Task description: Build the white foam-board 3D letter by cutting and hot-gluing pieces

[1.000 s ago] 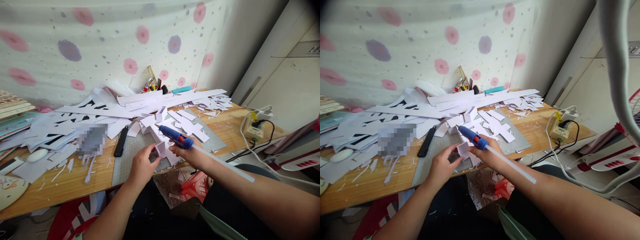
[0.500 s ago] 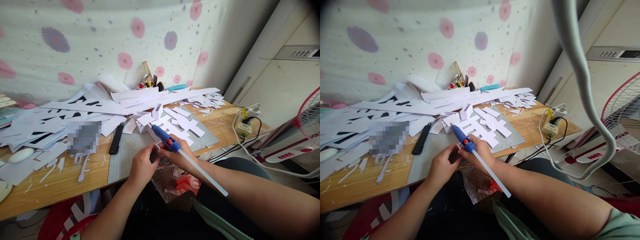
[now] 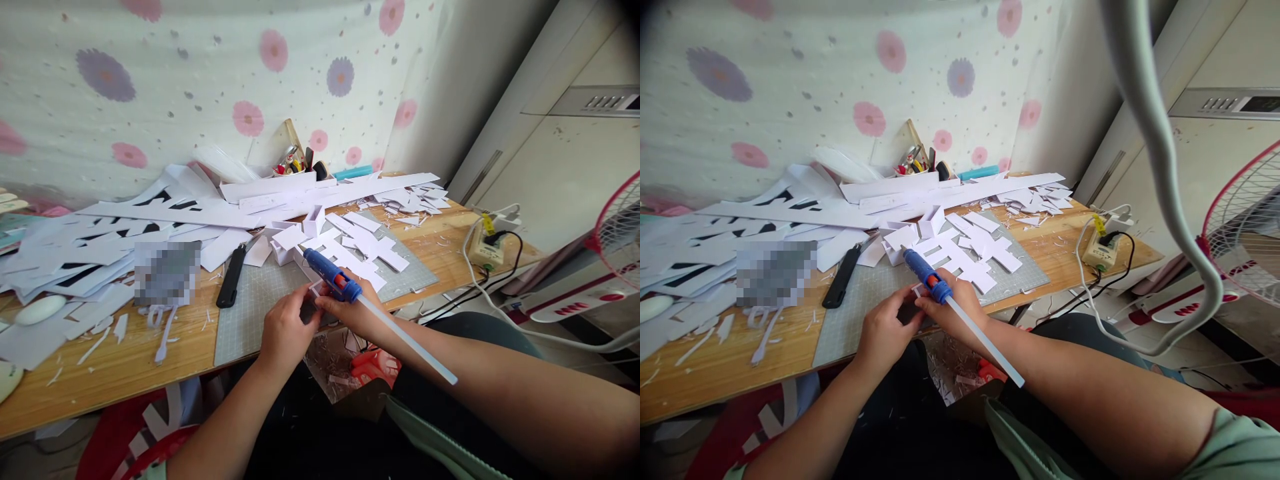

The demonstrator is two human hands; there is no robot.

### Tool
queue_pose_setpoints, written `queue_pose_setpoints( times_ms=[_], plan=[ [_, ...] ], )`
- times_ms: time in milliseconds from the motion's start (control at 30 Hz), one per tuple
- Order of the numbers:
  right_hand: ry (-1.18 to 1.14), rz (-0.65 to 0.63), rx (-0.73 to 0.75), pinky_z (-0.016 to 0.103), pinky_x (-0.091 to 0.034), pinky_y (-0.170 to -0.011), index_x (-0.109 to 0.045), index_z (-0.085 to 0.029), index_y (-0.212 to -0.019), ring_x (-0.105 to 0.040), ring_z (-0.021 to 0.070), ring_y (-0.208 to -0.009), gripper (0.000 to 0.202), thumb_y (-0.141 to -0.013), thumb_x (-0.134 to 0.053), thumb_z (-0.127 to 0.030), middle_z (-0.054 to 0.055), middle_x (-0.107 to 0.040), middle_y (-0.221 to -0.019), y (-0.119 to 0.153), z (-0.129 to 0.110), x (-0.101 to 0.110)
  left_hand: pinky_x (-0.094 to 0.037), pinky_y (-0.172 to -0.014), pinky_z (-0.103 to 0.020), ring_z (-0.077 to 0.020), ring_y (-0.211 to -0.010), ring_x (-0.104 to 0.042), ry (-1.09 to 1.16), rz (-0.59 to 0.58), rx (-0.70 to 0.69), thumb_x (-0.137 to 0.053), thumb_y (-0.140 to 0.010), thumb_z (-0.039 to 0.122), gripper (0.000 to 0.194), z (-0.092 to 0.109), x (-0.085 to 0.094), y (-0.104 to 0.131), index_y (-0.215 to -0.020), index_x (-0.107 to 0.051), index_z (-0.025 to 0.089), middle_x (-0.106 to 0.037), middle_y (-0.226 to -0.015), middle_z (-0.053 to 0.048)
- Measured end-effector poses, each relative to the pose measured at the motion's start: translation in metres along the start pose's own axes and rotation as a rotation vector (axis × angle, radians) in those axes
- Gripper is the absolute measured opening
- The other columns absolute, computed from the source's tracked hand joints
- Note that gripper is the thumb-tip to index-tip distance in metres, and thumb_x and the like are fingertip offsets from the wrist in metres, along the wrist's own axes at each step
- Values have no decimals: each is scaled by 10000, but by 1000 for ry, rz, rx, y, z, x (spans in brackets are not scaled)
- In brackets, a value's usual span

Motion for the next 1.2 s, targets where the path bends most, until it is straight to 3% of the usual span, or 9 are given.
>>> queue_pose_setpoints(
  times_ms=[700,1200],
  plan=[
    [15,16,10,288,-459,-658,-578,-207,-820,-592,149,-692,143,-730,-655,-287,-15,-627,-764,1,1,-2,-539,-727,-338,-240,-824,-700,-10,-27,24,-664,-752,209,325,-2,-1,0,-1075,-634,183,-741,-925,-67],
    [-44,-13,29,267,-468,-637,-573,-211,-834,-595,136,-687,176,-738,-672,-320,-23,-628,-763,2,-1,0,-538,-799,-363,-241,-877,-693,92,-75,109,-643,-767,278,314,-5,3,-3,-1069,-644,194,-740,-955,-72]
  ],
)
Point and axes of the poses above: each hand's wrist, its own y-axis away from the middle knuckle, its own x-axis out of the back of the hand, z = x × y, the point moved 2 cm from there along -y, towards the middle knuckle
